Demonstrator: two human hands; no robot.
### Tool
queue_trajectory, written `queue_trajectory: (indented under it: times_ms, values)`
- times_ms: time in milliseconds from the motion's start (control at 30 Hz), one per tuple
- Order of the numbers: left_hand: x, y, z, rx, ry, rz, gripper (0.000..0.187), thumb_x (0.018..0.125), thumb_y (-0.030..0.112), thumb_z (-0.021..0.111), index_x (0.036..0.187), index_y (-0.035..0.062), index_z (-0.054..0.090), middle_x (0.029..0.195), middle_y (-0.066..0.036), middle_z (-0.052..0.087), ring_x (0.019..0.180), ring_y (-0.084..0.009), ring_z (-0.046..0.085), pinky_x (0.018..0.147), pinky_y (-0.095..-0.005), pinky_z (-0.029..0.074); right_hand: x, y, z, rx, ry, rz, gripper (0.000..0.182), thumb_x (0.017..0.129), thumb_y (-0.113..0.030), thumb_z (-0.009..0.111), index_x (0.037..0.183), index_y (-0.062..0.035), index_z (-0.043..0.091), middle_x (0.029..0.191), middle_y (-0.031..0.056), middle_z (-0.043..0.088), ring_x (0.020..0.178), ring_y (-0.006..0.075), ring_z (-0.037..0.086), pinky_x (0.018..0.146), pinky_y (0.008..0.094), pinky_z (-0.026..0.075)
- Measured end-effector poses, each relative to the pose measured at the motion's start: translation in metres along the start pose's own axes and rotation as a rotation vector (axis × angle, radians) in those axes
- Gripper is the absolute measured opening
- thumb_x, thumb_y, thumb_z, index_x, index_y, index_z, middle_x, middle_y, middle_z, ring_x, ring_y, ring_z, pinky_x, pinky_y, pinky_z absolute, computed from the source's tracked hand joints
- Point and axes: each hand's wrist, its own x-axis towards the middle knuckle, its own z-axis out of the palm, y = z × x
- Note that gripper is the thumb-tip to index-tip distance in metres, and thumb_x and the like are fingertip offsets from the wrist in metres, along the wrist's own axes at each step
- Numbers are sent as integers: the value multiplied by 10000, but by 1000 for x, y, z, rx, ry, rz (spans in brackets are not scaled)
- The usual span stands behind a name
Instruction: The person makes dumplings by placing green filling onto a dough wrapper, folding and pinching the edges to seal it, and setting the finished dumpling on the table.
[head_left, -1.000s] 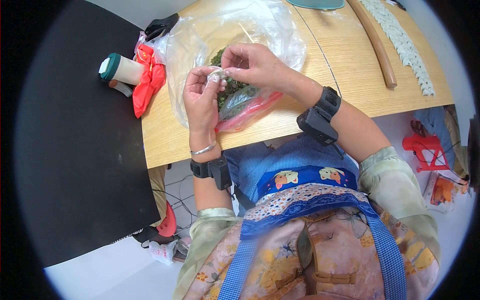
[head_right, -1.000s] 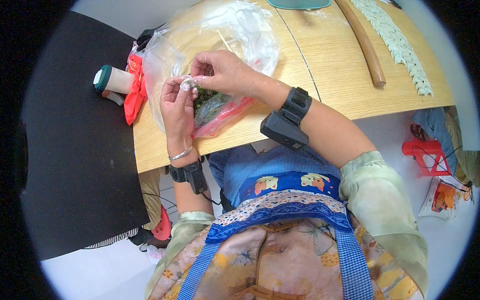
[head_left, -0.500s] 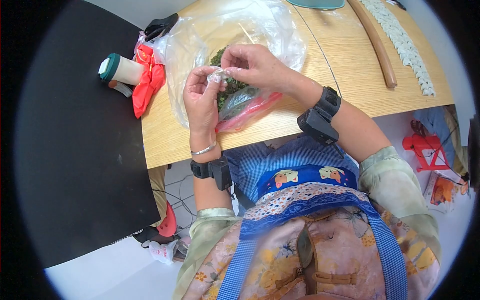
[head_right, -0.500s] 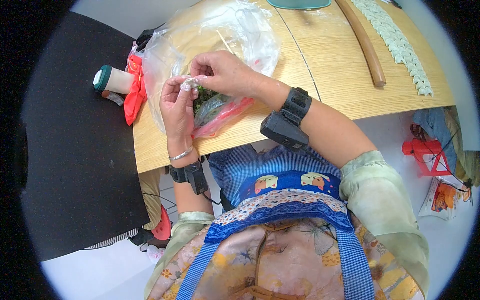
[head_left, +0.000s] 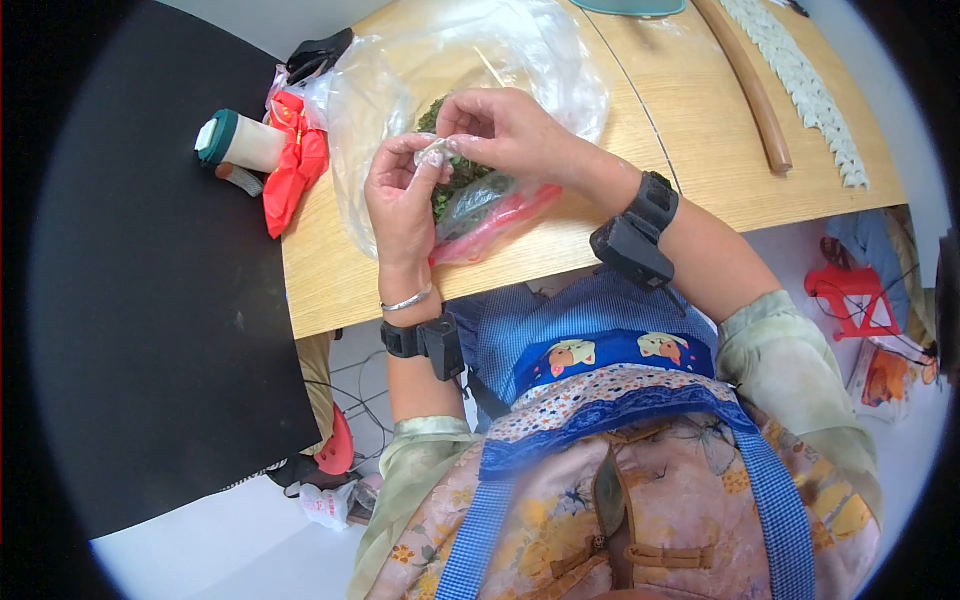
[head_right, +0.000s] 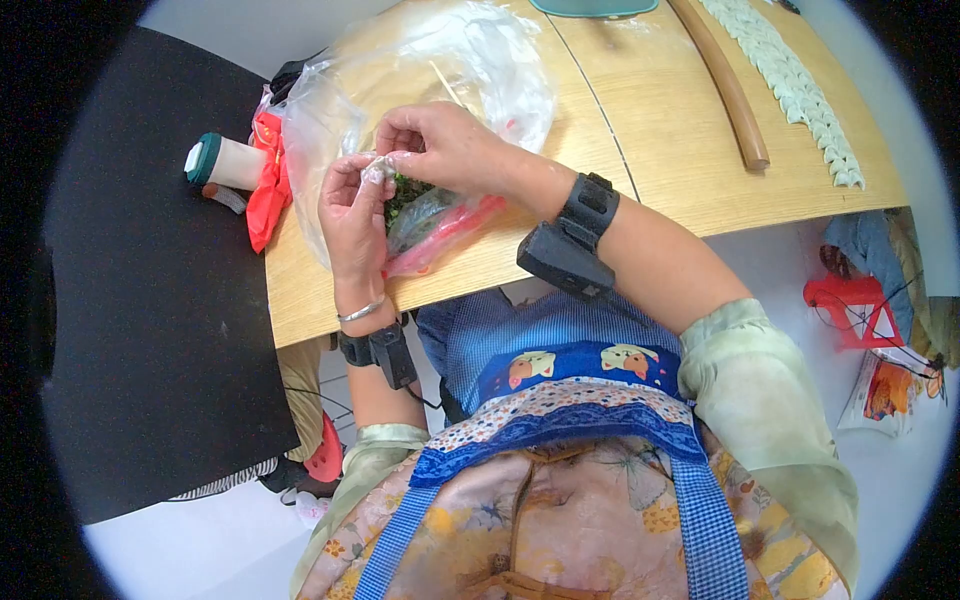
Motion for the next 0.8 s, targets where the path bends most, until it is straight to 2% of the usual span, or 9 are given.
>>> queue_trajectory:
  times_ms: [300,467,800]
  values:
    - [0,0,0,-9,4,9,143,872,-5,652,1006,2,603,942,-53,634,779,-103,603,700,-215,493,-1,-2,1,-26,-30,-22,81,864,-69,627,915,-10,605,777,4,599,735,67,553,680,230,463]
    - [0,2,2,24,14,0,130,879,-2,645,1003,3,605,944,-52,634,774,-100,599,697,-216,493,-1,-7,0,-105,9,-37,91,870,-83,630,911,-7,604,739,5,579,688,71,531,635,233,451]
    - [1,0,1,-6,30,32,107,887,1,635,990,7,607,916,-54,641,749,-99,596,692,-216,488,-2,-4,2,-154,39,-76,100,859,-92,626,910,-9,603,733,8,574,684,79,527,628,237,448]
